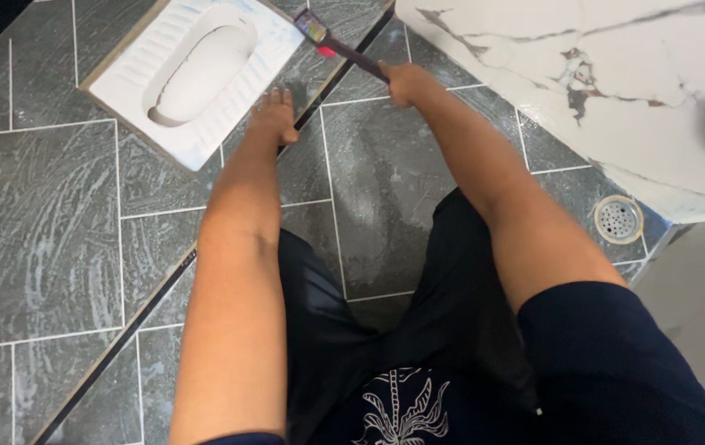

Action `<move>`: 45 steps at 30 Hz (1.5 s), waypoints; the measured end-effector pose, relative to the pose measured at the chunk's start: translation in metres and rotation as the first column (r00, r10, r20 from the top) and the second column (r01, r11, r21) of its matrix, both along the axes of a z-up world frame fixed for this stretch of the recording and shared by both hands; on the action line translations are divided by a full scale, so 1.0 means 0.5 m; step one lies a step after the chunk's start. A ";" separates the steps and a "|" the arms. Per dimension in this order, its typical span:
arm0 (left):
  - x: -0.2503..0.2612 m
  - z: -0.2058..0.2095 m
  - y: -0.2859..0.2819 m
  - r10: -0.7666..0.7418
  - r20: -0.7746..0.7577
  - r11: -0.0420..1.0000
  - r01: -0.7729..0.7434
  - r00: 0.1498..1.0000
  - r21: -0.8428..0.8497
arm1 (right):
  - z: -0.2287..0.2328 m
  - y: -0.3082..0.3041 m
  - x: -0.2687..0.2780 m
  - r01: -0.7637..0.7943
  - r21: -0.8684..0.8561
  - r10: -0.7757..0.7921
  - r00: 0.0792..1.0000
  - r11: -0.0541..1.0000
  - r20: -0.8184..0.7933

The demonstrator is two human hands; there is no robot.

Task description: The person is sitting on a tiled bathroom floor and scrubbing the surface with a long-handled brush. They focus on the area around a squat toilet, moving the brush back and forth to clean the tiles and grout lines. A yellow bucket is visible nearby.

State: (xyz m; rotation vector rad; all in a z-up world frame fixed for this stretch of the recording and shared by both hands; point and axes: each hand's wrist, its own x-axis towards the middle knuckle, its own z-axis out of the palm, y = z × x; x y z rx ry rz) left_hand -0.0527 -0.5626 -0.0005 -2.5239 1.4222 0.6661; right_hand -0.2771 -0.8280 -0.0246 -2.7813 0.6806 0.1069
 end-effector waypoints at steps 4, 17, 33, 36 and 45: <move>-0.026 0.011 -0.012 -0.011 -0.036 1.000 0.011 0.999 -0.005 | 0.027 -0.007 0.004 0.204 -0.031 -0.205 0.977 0.979 -0.060; -0.040 0.000 0.016 -0.010 -0.021 1.000 0.010 1.000 0.016 | -0.025 -0.097 0.048 0.404 -0.061 -0.405 0.914 0.913 -0.002; -0.028 0.003 -0.058 -0.014 -0.004 0.991 0.013 1.000 -0.131 | 0.021 0.013 -0.013 -0.054 0.164 0.050 0.998 0.985 0.027; -0.036 0.005 -0.067 -0.035 0.004 0.989 0.035 0.999 -0.144 | 0.022 0.100 -0.033 -0.270 0.200 0.278 0.961 0.942 -0.009; -0.028 0.047 -0.036 -0.035 0.003 0.984 0.035 0.999 -0.177 | 0.070 0.067 -0.085 -0.038 0.081 0.049 0.990 0.996 -0.134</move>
